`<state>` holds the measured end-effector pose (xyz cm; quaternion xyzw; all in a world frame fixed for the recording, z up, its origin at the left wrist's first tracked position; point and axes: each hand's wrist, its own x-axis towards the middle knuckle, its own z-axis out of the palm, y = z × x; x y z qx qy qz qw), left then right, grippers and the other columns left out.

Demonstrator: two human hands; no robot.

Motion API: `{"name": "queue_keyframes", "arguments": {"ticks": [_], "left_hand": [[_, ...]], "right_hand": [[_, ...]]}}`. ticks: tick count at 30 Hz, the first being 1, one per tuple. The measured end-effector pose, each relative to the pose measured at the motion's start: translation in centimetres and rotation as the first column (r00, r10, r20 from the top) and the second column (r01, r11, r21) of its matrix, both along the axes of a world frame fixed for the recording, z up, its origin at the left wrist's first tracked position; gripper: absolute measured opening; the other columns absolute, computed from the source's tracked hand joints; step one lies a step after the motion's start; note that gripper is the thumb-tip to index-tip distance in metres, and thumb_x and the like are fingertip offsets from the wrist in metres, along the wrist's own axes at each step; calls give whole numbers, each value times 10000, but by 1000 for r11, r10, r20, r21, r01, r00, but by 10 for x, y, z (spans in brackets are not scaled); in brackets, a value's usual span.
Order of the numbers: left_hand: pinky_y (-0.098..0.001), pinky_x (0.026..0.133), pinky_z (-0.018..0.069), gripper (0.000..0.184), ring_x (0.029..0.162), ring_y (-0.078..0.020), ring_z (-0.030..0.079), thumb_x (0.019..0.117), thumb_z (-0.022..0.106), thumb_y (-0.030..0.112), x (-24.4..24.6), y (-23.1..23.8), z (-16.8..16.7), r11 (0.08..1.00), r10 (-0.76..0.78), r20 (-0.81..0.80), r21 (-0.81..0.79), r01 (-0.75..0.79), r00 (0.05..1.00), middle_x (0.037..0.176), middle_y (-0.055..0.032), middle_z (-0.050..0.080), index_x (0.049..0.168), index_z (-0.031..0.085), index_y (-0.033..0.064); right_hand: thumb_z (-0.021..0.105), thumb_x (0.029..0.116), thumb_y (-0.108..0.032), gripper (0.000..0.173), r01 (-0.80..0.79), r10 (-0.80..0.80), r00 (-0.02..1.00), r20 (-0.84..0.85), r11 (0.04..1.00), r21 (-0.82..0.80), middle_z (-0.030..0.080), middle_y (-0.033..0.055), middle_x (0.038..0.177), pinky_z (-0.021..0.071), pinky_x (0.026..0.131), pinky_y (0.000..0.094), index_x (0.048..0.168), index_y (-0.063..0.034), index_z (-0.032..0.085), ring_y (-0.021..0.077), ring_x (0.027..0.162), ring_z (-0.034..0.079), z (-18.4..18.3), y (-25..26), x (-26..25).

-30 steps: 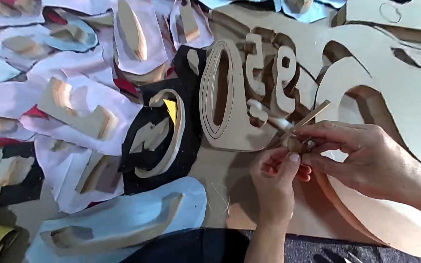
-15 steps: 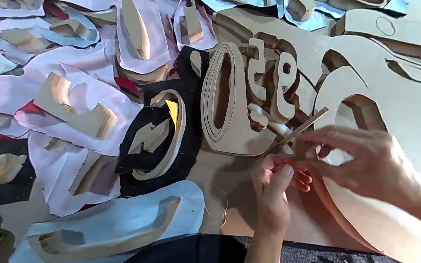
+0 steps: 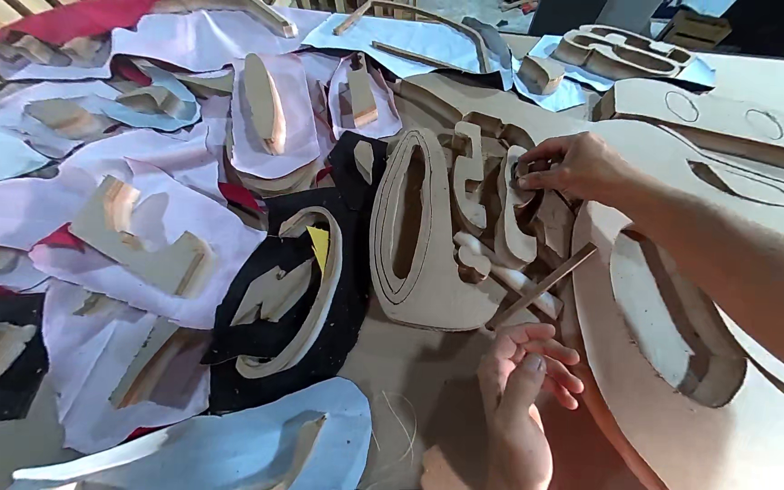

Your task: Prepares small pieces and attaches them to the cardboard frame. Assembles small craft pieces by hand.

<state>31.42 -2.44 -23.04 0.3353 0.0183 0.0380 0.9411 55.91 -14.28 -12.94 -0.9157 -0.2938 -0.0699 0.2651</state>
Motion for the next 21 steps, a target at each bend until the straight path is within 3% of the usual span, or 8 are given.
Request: {"name": "queue_keyframes", "arguments": {"ticks": [1, 2, 4, 12, 18, 21], "left_hand": [[-266, 623, 587, 405, 741, -158, 700, 1078, 358, 246, 0, -1, 0, 1000, 0, 5, -3, 0, 1000, 1003, -171, 714, 1231, 562, -68], [-264, 629, 588, 411, 743, -156, 700, 1082, 360, 256, -1, -1, 0, 1000, -2, 9, -5, 3, 1000, 1007, -170, 715, 1231, 564, -67], [-261, 631, 588, 418, 747, -153, 704, 1082, 351, 261, -1, -1, 0, 1000, -2, 7, -3, 2, 1000, 1008, -167, 718, 1225, 569, -66], [-259, 627, 583, 423, 730, -151, 700, 1084, 323, 237, -1, -2, 1, 1000, -5, -36, -11, 5, 999, 984, -173, 723, 1209, 576, -78], [-250, 634, 584, 429, 731, -135, 703, 1083, 311, 243, -1, -2, 1, 1000, -18, -41, -18, 18, 999, 979, -159, 732, 1205, 577, -71], [-250, 637, 584, 432, 734, -140, 706, 1085, 302, 240, -1, -2, 2, 1000, -24, -48, -22, 23, 999, 990, -167, 733, 1200, 578, -72]], "right_hand": [[815, 882, -216, 295, -15, 27, 992, -124, 995, 95, 684, 150, 819, 537, 624, 401, 1039, 23, 744, 228, 682, 634, -25, -16, 22], [844, 858, -238, 311, 70, -55, 951, -303, 997, 40, 701, 86, 876, 556, 706, 452, 1102, -67, 756, 202, 751, 653, -31, -20, 34], [870, 828, -252, 343, 178, -186, 882, -433, 982, -59, 717, 52, 922, 556, 785, 496, 1132, -135, 761, 200, 822, 669, -31, -17, 43], [864, 839, -242, 304, 198, -236, 882, -409, 971, -134, 730, 62, 913, 540, 771, 507, 1104, -128, 768, 215, 822, 669, -22, -10, 42], [857, 847, -262, 332, 163, -217, 909, -356, 971, -173, 741, 78, 989, 527, 833, 562, 1139, -136, 763, 251, 908, 683, -19, -14, 46], [840, 855, -231, 322, 114, -155, 931, -331, 984, -139, 745, 76, 986, 538, 805, 549, 1144, -115, 759, 241, 873, 686, -18, -21, 49]]}}
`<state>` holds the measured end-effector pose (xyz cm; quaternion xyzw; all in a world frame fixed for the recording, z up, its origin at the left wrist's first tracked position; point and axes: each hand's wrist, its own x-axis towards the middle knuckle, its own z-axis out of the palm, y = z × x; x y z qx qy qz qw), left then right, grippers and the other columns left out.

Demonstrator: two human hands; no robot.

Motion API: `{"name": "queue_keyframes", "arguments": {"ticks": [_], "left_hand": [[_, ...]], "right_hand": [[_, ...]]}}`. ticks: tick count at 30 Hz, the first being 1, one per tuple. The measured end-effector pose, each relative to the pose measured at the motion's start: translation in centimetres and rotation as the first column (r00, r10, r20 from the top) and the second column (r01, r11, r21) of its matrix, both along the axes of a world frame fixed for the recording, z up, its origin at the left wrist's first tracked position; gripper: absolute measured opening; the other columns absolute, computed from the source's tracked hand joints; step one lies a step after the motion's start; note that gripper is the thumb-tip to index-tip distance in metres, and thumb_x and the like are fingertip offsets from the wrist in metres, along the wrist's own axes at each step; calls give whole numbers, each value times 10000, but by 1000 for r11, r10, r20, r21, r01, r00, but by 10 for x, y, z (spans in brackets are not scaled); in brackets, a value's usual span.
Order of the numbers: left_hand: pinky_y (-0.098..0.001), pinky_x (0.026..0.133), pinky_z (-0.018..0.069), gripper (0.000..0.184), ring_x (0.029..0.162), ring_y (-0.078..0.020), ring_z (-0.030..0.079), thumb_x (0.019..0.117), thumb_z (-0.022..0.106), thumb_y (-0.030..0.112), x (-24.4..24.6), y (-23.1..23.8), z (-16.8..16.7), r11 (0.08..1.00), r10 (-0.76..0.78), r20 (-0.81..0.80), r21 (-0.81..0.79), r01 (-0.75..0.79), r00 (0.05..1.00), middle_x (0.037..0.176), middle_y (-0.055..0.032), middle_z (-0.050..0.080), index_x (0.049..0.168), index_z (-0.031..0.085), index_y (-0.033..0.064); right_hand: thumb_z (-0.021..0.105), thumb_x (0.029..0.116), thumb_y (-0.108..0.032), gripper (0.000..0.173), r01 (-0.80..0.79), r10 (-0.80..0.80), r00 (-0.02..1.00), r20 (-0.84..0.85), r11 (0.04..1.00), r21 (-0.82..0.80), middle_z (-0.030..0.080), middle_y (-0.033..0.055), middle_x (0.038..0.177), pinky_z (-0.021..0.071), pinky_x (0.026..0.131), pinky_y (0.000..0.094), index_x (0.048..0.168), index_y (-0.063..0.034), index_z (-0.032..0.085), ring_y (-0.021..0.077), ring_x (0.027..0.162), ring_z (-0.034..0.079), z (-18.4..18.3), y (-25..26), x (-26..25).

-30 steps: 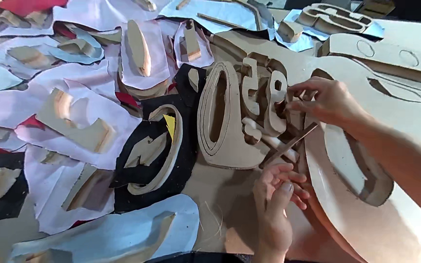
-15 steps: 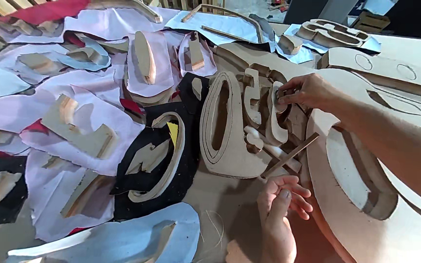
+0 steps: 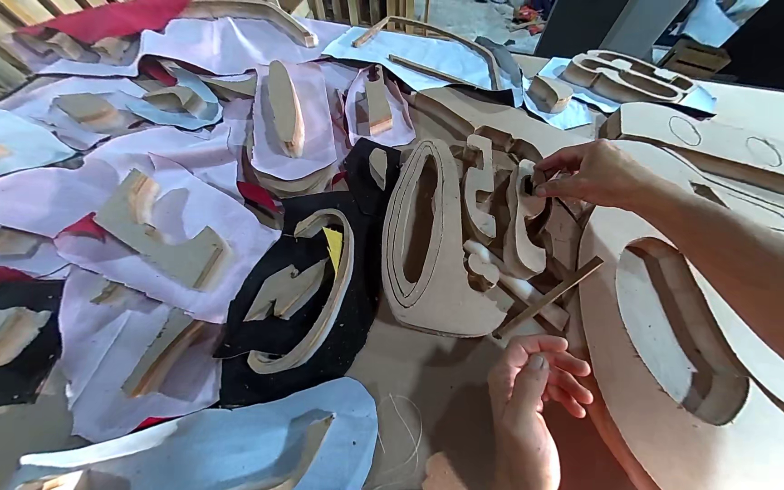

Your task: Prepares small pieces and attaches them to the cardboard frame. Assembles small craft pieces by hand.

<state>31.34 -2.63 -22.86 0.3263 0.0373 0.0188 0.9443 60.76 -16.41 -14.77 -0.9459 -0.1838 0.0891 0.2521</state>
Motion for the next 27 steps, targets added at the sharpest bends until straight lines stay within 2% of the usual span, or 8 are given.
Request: {"name": "queue_keyframes", "arguments": {"ticks": [4, 8, 12, 15, 17, 20, 22, 27], "left_hand": [[-249, 636, 583, 437, 729, -138, 704, 1087, 281, 227, 0, -2, 0, 1000, -5, -3, 1, 5, 1000, 992, -176, 731, 1199, 570, -81], [-246, 628, 579, 444, 723, -129, 701, 1087, 270, 232, 0, -3, 0, 1000, -10, -12, 19, 10, 1000, 989, -165, 734, 1191, 574, -75], [-249, 636, 585, 444, 730, -142, 709, 1091, 273, 234, 0, -3, 0, 1000, -11, -11, 3, 11, 1000, 993, -179, 735, 1190, 578, -74], [-255, 640, 588, 448, 737, -147, 711, 1087, 266, 223, 0, -3, 1, 1000, -15, -24, 1, 15, 1000, 988, -180, 734, 1195, 574, -83], [-252, 637, 588, 445, 734, -140, 708, 1083, 249, 206, 0, -3, 2, 1000, -14, -36, 14, 15, 999, 981, -167, 732, 1191, 570, -82], [-254, 635, 586, 450, 730, -142, 702, 1077, 247, 199, 0, -3, 2, 1000, -14, -46, 16, 15, 999, 973, -170, 727, 1198, 569, -92], [-259, 640, 587, 451, 734, -142, 702, 1074, 243, 196, 0, -4, 3, 999, -24, -56, 26, 26, 998, 973, -167, 727, 1201, 564, -95], [-266, 640, 591, 463, 725, -146, 703, 1071, 228, 193, 0, -3, 3, 999, -26, -66, 32, 28, 997, 969, -167, 727, 1198, 563, -101]], "right_hand": [[809, 869, -155, 326, -64, 64, 998, 8, 998, -1, 748, 75, 1036, 555, 833, 519, 1182, -102, 732, 229, 905, 701, 2, -9, 4], [762, 912, -105, 247, -121, 122, 993, -3, 984, -134, 723, 100, 1125, 547, 857, 565, 1155, -149, 762, 277, 975, 693, 10, -8, 5], [710, 923, -17, 247, -218, 225, 974, 41, 966, -137, 713, 89, 1184, 583, 842, 522, 1126, -143, 771, 265, 987, 707, 6, -8, 7], [700, 908, -1, 352, -203, 217, 971, 101, 970, -137, 649, 147, 1299, 571, 863, 551, 1242, -111, 711, 325, 1087, 674, 2, -9, 7], [687, 888, -35, 382, -51, 68, 991, 113, 988, -143, 656, 175, 1246, 515, 851, 634, 1267, -78, 678, 378, 1053, 653, 6, -8, -1], [728, 915, -404, 424, 147, -140, 988, 59, 978, -146, 734, 147, 1045, 505, 828, 656, 1186, -78, 720, 353, 966, 689, 5, -4, -15], [742, 878, -534, 505, 212, -211, 977, 23, 963, -168, 747, 133, 984, 505, 813, 655, 1142, -104, 747, 345, 935, 697, 1, 2, -22], [786, 904, -366, 318, 189, -185, 982, 47, 972, -136, 750, 99, 957, 518, 776, 621, 1101, -118, 763, 304, 874, 699, -1, 10, -22]]}}
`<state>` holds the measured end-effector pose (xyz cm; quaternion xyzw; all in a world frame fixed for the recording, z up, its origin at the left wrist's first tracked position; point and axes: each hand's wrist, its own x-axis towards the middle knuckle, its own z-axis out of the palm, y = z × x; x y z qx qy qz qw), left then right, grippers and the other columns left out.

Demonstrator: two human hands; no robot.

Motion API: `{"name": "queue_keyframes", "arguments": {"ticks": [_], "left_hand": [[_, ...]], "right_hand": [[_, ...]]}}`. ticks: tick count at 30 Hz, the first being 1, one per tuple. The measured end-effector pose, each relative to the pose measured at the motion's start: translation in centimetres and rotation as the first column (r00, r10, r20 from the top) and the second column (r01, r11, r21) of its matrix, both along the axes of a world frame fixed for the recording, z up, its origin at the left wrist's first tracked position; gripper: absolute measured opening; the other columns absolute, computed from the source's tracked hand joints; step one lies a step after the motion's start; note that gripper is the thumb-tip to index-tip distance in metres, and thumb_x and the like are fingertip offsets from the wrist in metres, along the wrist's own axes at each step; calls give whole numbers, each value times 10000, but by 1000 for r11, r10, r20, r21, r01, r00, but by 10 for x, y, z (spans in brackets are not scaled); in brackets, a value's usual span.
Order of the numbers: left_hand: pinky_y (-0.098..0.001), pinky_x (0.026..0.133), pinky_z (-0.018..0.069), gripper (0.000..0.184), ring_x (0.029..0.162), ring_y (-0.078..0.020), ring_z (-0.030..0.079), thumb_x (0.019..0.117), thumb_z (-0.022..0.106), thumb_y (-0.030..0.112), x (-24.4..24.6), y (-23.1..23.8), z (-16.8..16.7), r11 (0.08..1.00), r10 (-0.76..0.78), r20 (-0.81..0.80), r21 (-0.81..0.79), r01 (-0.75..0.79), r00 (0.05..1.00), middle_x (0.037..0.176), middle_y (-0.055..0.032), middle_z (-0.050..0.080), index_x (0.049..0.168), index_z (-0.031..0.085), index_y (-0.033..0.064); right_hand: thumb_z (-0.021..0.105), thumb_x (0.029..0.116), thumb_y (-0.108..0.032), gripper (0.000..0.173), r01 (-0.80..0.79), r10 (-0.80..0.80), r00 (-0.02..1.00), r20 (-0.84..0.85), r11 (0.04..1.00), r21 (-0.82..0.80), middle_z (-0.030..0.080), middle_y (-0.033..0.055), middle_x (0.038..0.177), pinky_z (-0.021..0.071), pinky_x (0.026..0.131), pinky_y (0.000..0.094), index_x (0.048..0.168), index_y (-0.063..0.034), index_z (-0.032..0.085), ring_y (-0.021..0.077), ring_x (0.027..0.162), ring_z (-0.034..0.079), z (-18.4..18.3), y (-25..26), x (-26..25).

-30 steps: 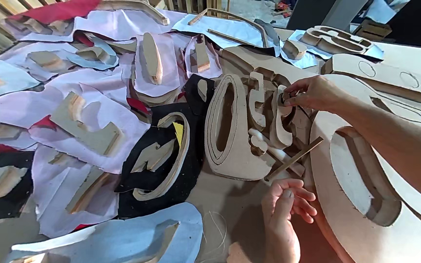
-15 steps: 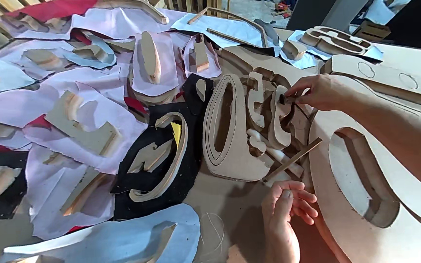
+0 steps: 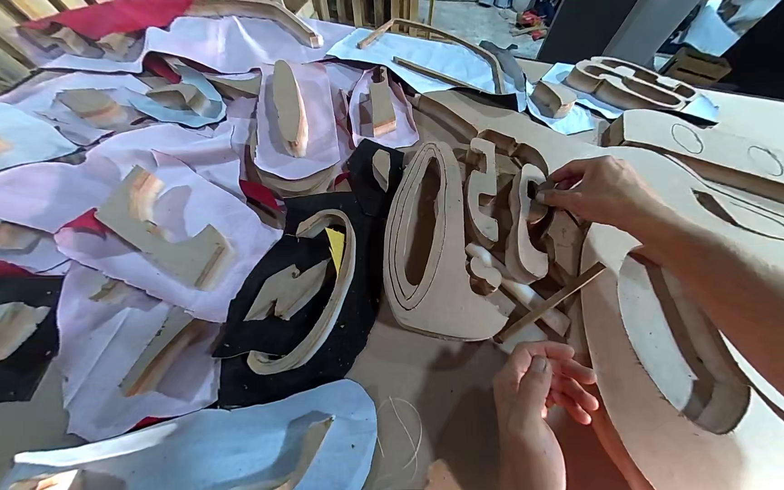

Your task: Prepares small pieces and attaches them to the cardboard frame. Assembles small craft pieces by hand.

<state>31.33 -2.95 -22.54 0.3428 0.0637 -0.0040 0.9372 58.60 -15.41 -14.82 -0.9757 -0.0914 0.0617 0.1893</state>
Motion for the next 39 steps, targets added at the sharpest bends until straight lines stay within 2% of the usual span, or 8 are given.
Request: {"name": "queue_keyframes", "arguments": {"ticks": [3, 6, 19, 23, 29, 32, 36, 39], "left_hand": [[-257, 637, 587, 467, 723, -140, 701, 1079, 222, 199, 1, -1, 0, 1000, 3, -1, -8, -3, 1000, 966, -164, 728, 1191, 567, -95], [-252, 634, 584, 466, 715, -133, 696, 1078, 214, 192, 1, -1, 2, 1000, 1, -12, -15, -1, 1000, 954, -154, 726, 1192, 562, -97], [-246, 632, 582, 490, 714, -129, 695, 1087, 200, 221, 1, -2, 2, 999, -3, -20, -40, 3, 1000, 951, -150, 726, 1188, 565, -90], [-246, 633, 583, 488, 713, -128, 696, 1086, 203, 214, 1, -2, 3, 999, -1, -27, -36, 0, 1000, 950, -152, 727, 1180, 571, -92], [-243, 637, 579, 493, 714, -126, 694, 1089, 212, 226, 0, -2, 3, 999, 0, -26, -41, -1, 1000, 949, -155, 729, 1173, 581, -90], [-245, 635, 580, 498, 717, -131, 696, 1095, 215, 232, 0, -2, 2, 998, 4, -15, -56, -4, 1000, 952, -162, 728, 1170, 586, -91], [-242, 631, 578, 488, 714, -126, 694, 1084, 217, 222, 1, -1, 4, 998, 4, -34, -62, -7, 999, 943, -146, 730, 1159, 590, -83], [-245, 630, 578, 495, 711, -126, 694, 1083, 212, 230, 1, -1, 5, 999, -1, -45, -45, -1, 999, 943, -145, 731, 1160, 587, -85]], "right_hand": [[803, 903, -269, 292, -138, 138, 990, -7, 988, 66, 741, 65, 982, 536, 769, 540, 1150, -119, 760, 233, 846, 680, 1, -2, 4], [798, 908, -253, 299, -219, 221, 975, -25, 974, 56, 737, 68, 1028, 529, 817, 544, 1183, -140, 762, 238, 899, 675, 1, -1, 15], [811, 890, -241, 325, -262, 263, 965, -12, 964, 52, 724, 80, 1079, 532, 809, 542, 1197, -148, 761, 244, 901, 669, 2, -2, 18], [792, 908, -198, 340, -252, 250, 968, 31, 963, 92, 749, 58, 1041, 571, 736, 493, 1233, -124, 729, 200, 770, 689, 2, -7, 17], [710, 948, -102, 346, -324, 319, 946, -57, 939, -113, 711, 94, 1196, 546, 783, 528, 1276, -208, 737, 241, 871, 683, 16, 4, 20], [732, 941, -158, 313, -336, 331, 942, -56, 927, -167, 727, 109, 1132, 543, 826, 570, 1253, -171, 741, 276, 929, 696, 19, 8, 23], [786, 907, -176, 330, -328, 328, 944, -30, 934, -143, 751, 75, 1001, 548, 792, 559, 1227, -118, 728, 245, 846, 700, 22, 8, 20], [768, 861, -102, 312, -251, 256, 966, -48, 964, 87, 750, 87, 990, 577, 806, 479, 1165, -66, 704, 207, 856, 717, 21, 4, 14]]}}
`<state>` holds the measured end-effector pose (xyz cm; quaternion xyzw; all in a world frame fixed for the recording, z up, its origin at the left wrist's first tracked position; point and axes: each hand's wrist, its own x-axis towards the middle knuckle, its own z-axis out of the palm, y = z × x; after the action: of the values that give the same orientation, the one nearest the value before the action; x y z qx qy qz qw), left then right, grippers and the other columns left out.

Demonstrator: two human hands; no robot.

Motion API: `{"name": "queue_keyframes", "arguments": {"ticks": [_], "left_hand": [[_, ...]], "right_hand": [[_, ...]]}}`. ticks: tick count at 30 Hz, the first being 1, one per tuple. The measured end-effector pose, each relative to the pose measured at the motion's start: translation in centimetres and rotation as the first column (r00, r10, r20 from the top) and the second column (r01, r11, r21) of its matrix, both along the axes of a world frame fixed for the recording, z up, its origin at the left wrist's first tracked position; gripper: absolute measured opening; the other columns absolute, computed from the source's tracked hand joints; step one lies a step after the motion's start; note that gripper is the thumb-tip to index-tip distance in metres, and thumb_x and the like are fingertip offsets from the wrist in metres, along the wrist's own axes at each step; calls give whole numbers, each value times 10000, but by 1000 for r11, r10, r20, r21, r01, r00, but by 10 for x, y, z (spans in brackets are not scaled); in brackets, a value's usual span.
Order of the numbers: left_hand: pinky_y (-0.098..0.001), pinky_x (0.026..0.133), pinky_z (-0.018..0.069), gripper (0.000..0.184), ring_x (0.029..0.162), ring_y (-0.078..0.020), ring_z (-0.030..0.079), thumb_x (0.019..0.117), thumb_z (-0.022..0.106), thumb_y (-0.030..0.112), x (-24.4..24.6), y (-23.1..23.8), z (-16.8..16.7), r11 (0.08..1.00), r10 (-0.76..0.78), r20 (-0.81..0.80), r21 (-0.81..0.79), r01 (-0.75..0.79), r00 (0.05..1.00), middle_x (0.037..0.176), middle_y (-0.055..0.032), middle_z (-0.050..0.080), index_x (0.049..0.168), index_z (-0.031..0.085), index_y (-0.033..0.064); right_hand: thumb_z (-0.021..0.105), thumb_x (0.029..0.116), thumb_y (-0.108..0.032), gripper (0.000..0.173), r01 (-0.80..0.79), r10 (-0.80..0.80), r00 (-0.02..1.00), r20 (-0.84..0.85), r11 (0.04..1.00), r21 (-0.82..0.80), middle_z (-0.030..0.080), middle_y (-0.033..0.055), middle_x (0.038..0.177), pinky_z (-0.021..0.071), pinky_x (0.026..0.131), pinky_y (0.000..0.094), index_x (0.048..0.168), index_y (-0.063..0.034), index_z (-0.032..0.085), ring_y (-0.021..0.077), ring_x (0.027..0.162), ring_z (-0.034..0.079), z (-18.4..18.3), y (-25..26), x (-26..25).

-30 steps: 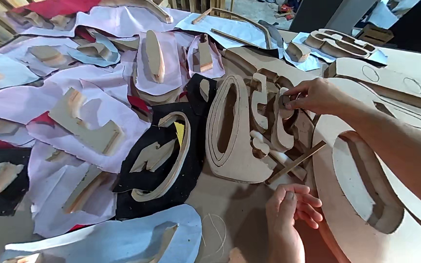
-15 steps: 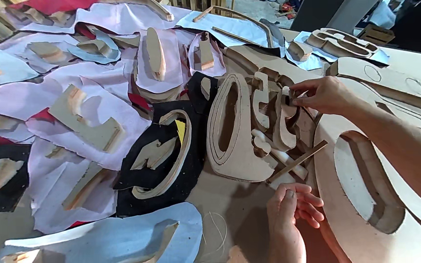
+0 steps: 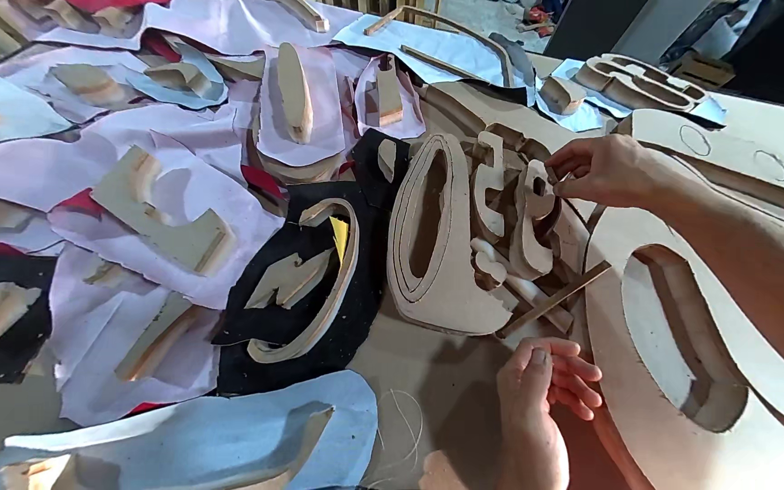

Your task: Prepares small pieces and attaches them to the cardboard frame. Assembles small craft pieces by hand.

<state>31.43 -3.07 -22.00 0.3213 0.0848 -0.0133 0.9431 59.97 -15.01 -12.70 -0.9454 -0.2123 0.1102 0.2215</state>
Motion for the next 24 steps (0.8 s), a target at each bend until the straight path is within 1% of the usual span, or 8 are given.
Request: {"name": "queue_keyframes", "arguments": {"ticks": [2, 4, 8, 12, 15, 18, 21, 24], "left_hand": [[-244, 631, 578, 505, 709, -123, 693, 1085, 194, 228, 0, 0, 0, 1000, -7, -1, 12, 7, 1000, 942, -139, 732, 1164, 582, -85], [-241, 631, 579, 508, 710, -120, 694, 1089, 191, 235, 0, 1, 0, 1000, -10, 2, 15, 9, 1000, 940, -133, 733, 1165, 580, -81], [-244, 626, 579, 500, 707, -125, 696, 1086, 195, 232, 0, 1, -1, 1000, -11, -1, 7, 11, 1000, 933, -136, 734, 1158, 581, -78], [-238, 624, 577, 503, 710, -122, 696, 1087, 193, 239, 0, 0, -2, 1000, -12, 14, 9, 11, 1000, 936, -137, 732, 1156, 578, -78], [-239, 628, 578, 502, 714, -122, 697, 1082, 187, 231, 0, 0, -1, 1000, -17, 1, 8, 17, 1000, 937, -135, 731, 1158, 576, -77], [-240, 634, 581, 500, 714, -122, 698, 1086, 191, 228, 0, 0, -1, 1000, -15, -7, -1, 15, 1000, 936, -136, 732, 1156, 579, -79], [-245, 638, 580, 505, 717, -124, 693, 1088, 187, 223, 0, 0, 0, 1000, -16, -4, 19, 16, 1000, 946, -136, 730, 1161, 583, -82], [-248, 642, 583, 460, 719, -125, 693, 1081, 221, 194, 0, 0, 0, 1000, -12, -9, 22, 12, 1000, 948, -132, 729, 1160, 587, -74]], "right_hand": [[716, 818, -30, 346, 136, -77, 977, -201, 945, 297, 721, 81, 947, 607, 757, 345, 1158, -23, 652, 153, 799, 707, -5, -4, -7], [628, 815, -4, 352, 252, -34, 918, -396, 821, 513, 708, 40, 938, 616, 742, 282, 1161, -56, 584, 116, 792, 709, -15, -12, -9], [494, 889, 17, 395, 370, 47, 851, -523, 654, 660, 727, 55, 986, 621, 737, 251, 1242, -123, 605, 115, 795, 724, -25, -25, -12], [466, 926, 80, 371, 413, 25, 842, -539, 611, 675, 723, 87, 981, 628, 717, 264, 1204, -94, 639, 133, 790, 727, -26, -27, -13], [427, 928, -46, 362, 449, -8, 816, -578, 638, 625, 712, 52, 1055, 605, 763, 247, 1234, -116, 607, 108, 851, 711, -19, -22, -13], [527, 1028, -89, 158, 517, -136, 808, -573, 630, 580, 714, 45, 1001, 608, 734, 248, 1154, -95, 623, 111, 815, 713, -14, -9, -10], [632, 958, 2, 166, 454, -260, 867, -424, 762, 462, 685, 64, 959, 622, 714, 288, 1119, -36, 653, 132, 764, 702, -14, 4, -1], [690, 931, -18, 177, 412, -321, 893, -316, 865, 287, 708, 93, 962, 618, 682, 295, 1107, -30, 701, 133, 714, 694, -7, 16, 3]]}}
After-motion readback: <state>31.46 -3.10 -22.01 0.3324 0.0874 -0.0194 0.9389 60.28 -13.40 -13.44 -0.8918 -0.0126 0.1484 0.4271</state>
